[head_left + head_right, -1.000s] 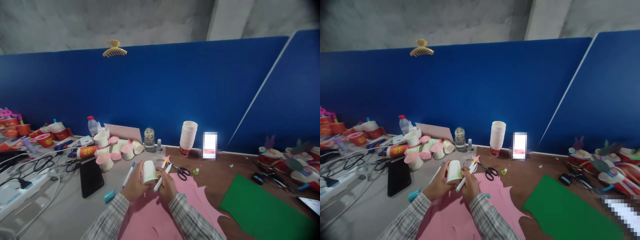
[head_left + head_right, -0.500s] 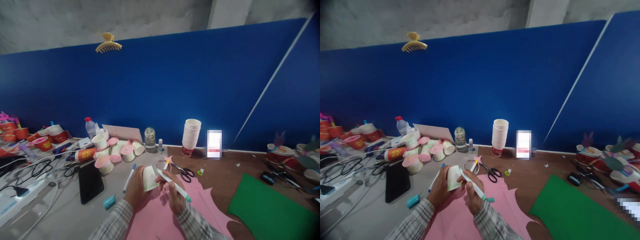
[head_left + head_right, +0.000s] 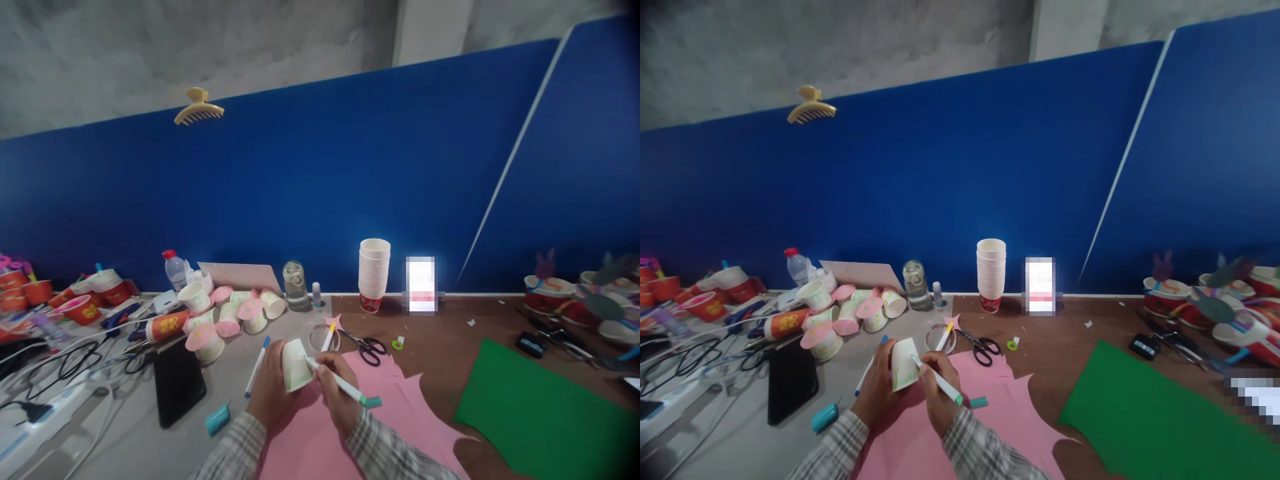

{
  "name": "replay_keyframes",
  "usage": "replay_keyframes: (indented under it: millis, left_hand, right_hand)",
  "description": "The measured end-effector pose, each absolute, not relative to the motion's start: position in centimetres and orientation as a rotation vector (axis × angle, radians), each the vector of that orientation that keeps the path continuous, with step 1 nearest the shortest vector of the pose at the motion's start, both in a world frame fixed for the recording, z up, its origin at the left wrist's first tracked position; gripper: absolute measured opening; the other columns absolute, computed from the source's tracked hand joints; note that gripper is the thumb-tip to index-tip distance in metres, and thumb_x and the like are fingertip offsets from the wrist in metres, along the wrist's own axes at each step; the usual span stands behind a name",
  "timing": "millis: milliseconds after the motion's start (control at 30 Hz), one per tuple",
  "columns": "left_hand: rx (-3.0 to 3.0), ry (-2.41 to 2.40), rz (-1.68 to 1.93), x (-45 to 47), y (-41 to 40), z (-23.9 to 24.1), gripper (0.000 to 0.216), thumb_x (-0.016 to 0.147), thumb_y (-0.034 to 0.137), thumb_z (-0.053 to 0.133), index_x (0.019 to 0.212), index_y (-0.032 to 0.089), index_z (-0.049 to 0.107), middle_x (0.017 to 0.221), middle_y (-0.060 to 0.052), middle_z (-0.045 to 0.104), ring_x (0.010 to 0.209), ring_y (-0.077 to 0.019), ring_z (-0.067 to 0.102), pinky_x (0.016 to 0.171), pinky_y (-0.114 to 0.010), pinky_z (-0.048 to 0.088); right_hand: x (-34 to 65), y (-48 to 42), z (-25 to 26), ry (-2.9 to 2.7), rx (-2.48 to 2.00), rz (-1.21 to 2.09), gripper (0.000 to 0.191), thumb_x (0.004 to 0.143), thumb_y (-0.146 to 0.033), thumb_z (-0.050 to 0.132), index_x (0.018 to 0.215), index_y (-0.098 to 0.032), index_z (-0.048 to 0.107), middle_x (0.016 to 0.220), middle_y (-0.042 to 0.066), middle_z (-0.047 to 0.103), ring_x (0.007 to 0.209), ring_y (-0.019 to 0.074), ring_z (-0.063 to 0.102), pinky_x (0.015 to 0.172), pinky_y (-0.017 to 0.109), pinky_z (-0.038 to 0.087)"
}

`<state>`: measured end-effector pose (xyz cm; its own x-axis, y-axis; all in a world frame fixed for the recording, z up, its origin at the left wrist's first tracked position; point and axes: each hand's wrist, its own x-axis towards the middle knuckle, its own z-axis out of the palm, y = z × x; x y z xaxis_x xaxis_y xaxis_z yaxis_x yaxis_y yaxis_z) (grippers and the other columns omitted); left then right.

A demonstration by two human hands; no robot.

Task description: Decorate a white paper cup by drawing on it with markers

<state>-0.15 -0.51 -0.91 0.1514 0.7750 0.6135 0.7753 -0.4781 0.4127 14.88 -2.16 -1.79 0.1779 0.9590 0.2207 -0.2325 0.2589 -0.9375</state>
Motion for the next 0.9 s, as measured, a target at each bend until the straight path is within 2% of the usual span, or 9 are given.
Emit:
replay_keyframes:
  millis: [233,500,900]
  left_hand:
    - [-2.39,-1.617,-1.254,-0.2,-0.65,-0.93,0.074,0.057,0.036,0.069,0.118,0.018,0.032,0.108,-0.013,0.049,0.099,-0.0319,0.051,0.081,-0.052,0.049]
    - [-2.388,-1.599,-1.219,-0.38,-0.61,-1.22,0.074,0.057,0.036,0.068,0.119,0.018,0.032,0.109,-0.013,0.049,0.1,-0.0311,0.051,0.081,-0.05,0.049]
    - [-2.414,-1.564,-1.194,-0.38,-0.73,-1.16,0.074,0.055,0.027,0.067,0.119,0.019,0.03,0.107,-0.012,0.049,0.098,-0.0304,0.05,0.082,-0.05,0.049]
  right_hand:
    - [14.92,-1.97,-1.78,-1.048,-0.892,1.07,0.015,0.067,-0.031,0.059,0.07,-0.018,0.066,0.046,-0.004,0.055,0.032,0.0078,0.036,0.03,0.017,0.031]
    - [14.89,-1.98,-1.56,-1.061,-0.906,1.086,0.015,0.067,-0.03,0.058,0.067,-0.018,0.065,0.045,-0.005,0.054,0.031,0.0075,0.036,0.031,0.017,0.031]
    - [14.95,-2.06,-0.97,-1.102,-0.923,0.998,0.013,0.066,-0.028,0.057,0.063,-0.019,0.067,0.046,-0.003,0.057,0.041,0.0141,0.047,0.037,0.02,0.038]
